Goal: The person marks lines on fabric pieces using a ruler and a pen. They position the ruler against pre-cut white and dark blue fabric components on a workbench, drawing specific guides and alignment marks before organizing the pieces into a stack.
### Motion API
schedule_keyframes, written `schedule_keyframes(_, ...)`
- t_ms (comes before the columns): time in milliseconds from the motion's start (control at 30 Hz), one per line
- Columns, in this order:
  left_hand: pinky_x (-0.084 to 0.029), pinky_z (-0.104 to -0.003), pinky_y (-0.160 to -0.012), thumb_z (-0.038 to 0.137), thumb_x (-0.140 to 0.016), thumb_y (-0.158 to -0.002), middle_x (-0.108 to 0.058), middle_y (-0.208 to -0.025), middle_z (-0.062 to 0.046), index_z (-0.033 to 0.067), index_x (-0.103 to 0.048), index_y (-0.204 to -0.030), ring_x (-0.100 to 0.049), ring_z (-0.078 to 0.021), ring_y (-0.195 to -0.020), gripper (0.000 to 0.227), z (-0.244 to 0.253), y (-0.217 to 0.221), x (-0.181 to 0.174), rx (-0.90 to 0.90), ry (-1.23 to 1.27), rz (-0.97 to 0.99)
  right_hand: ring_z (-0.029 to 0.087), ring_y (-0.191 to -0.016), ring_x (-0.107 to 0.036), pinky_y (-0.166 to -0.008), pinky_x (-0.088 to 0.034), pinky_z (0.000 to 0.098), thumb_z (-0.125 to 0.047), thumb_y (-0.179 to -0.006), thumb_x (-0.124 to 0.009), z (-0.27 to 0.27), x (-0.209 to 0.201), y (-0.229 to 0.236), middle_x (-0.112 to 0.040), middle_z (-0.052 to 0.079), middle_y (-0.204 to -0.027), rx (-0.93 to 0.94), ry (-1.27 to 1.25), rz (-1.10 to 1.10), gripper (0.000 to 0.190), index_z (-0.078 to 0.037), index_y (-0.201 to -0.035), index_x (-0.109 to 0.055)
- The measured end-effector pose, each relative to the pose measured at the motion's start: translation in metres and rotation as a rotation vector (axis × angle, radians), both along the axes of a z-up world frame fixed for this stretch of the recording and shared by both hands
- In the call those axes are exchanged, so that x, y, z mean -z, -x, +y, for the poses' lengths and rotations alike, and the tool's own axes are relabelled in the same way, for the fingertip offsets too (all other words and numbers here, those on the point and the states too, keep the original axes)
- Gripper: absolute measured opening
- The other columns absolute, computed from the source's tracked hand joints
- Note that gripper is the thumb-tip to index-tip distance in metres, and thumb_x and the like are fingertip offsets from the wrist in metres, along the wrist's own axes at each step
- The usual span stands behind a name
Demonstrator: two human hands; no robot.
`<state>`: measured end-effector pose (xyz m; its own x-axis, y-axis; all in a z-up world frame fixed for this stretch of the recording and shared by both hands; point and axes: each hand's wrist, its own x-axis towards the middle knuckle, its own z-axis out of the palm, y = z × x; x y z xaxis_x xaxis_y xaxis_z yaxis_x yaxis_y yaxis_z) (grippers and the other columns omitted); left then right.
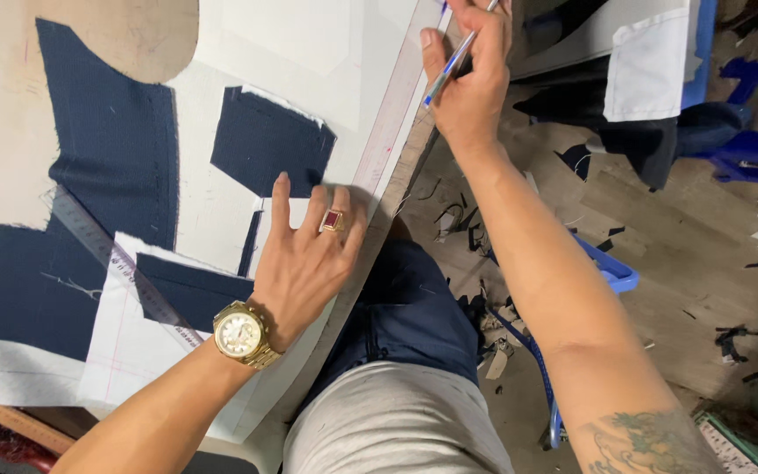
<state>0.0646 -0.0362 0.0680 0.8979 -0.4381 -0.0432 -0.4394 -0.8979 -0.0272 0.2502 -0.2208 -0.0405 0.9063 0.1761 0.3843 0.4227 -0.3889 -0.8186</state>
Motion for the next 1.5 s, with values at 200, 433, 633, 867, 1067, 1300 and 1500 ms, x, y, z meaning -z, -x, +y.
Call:
schedule_keyframes(200,-0.031,-0.066,-0.116,0.018,-0.045,-0.099,-0.047,-0.158,-0.012,0.0106,-0.053,-0.151,-0.045,-0.0346,-0.142,0.053,-0.009,-0.02,0.009,0.024,-0.076,0.033,0.027,-0.142,-0.045,-0.13,-0.02,0.0482,-0.008,-0.104,-0.068,0.0,0.0,-0.003,-0.059,0.019,-0.14,-0.011,0.009,-0.021,0.022,-0.003,-0.117,-0.05)
schedule_keyframes(433,-0.025,-0.066,-0.12,0.018,-0.045,-0.097,-0.043,-0.162,-0.011,0.0111,-0.05,-0.153,-0.041,-0.0323,-0.147,0.056,-0.008,-0.022,0.01,0.036,-0.098,0.099,0.026,-0.144,-0.044,-0.131,-0.015,0.0515,-0.006,-0.104,-0.068,-0.002,0.002,-0.004,-0.061,0.019,-0.141,-0.017,0.014,-0.017,0.024,-0.002,-0.119,-0.049)
schedule_keyframes(633,-0.028,-0.065,-0.119,0.017,-0.048,-0.097,-0.045,-0.161,-0.01,0.0114,-0.051,-0.152,-0.043,-0.031,-0.146,0.055,-0.006,-0.022,0.01,0.03,-0.08,0.094,0.027,-0.144,-0.04,-0.129,-0.024,0.0476,-0.003,-0.104,-0.065,-0.001,0.0,-0.003,-0.059,0.02,-0.141,-0.03,-0.014,-0.019,0.022,0.0,-0.118,-0.048)
schedule_keyframes(867,-0.028,-0.065,-0.119,0.017,-0.046,-0.098,-0.046,-0.16,-0.01,0.0105,-0.051,-0.151,-0.044,-0.0306,-0.145,0.054,-0.007,-0.022,0.011,0.017,-0.056,0.099,0.026,-0.145,-0.036,-0.125,-0.032,0.0465,-0.005,-0.104,-0.071,-0.004,0.004,-0.003,-0.058,0.019,-0.14,-0.019,0.025,0.001,0.026,-0.002,-0.117,-0.049)
schedule_keyframes(1067,-0.029,-0.064,-0.118,0.017,-0.044,-0.1,-0.049,-0.158,-0.009,0.0099,-0.052,-0.151,-0.047,-0.0299,-0.143,0.052,-0.005,-0.023,0.011,0.012,-0.045,0.068,0.03,-0.135,-0.046,-0.111,-0.049,0.0446,-0.013,-0.104,-0.071,-0.005,0.005,-0.003,-0.058,0.019,-0.136,0.004,0.054,-0.019,0.027,-0.001,-0.116,-0.049)
schedule_keyframes(1300,-0.031,-0.067,-0.117,0.013,-0.049,-0.101,-0.05,-0.155,-0.013,0.0087,-0.061,-0.146,-0.045,-0.0357,-0.142,0.047,-0.009,-0.023,0.014,-0.019,-0.011,0.015,0.024,-0.141,-0.036,-0.113,-0.055,0.0449,-0.01,-0.105,-0.069,-0.005,0.01,-0.003,-0.049,0.018,-0.128,-0.035,-0.008,-0.047,0.025,0.002,-0.119,-0.052)
schedule_keyframes(1500,-0.02,-0.068,-0.121,0.019,-0.054,-0.094,-0.032,-0.17,-0.01,0.0113,-0.058,-0.145,-0.03,-0.0325,-0.155,0.051,-0.015,-0.026,0.018,0.044,-0.115,0.192,0.034,-0.109,-0.068,-0.107,-0.059,0.0462,-0.011,-0.104,-0.07,0.001,0.009,0.0,-0.05,0.021,-0.12,0.019,-0.023,-0.019,0.028,0.001,-0.12,-0.051)
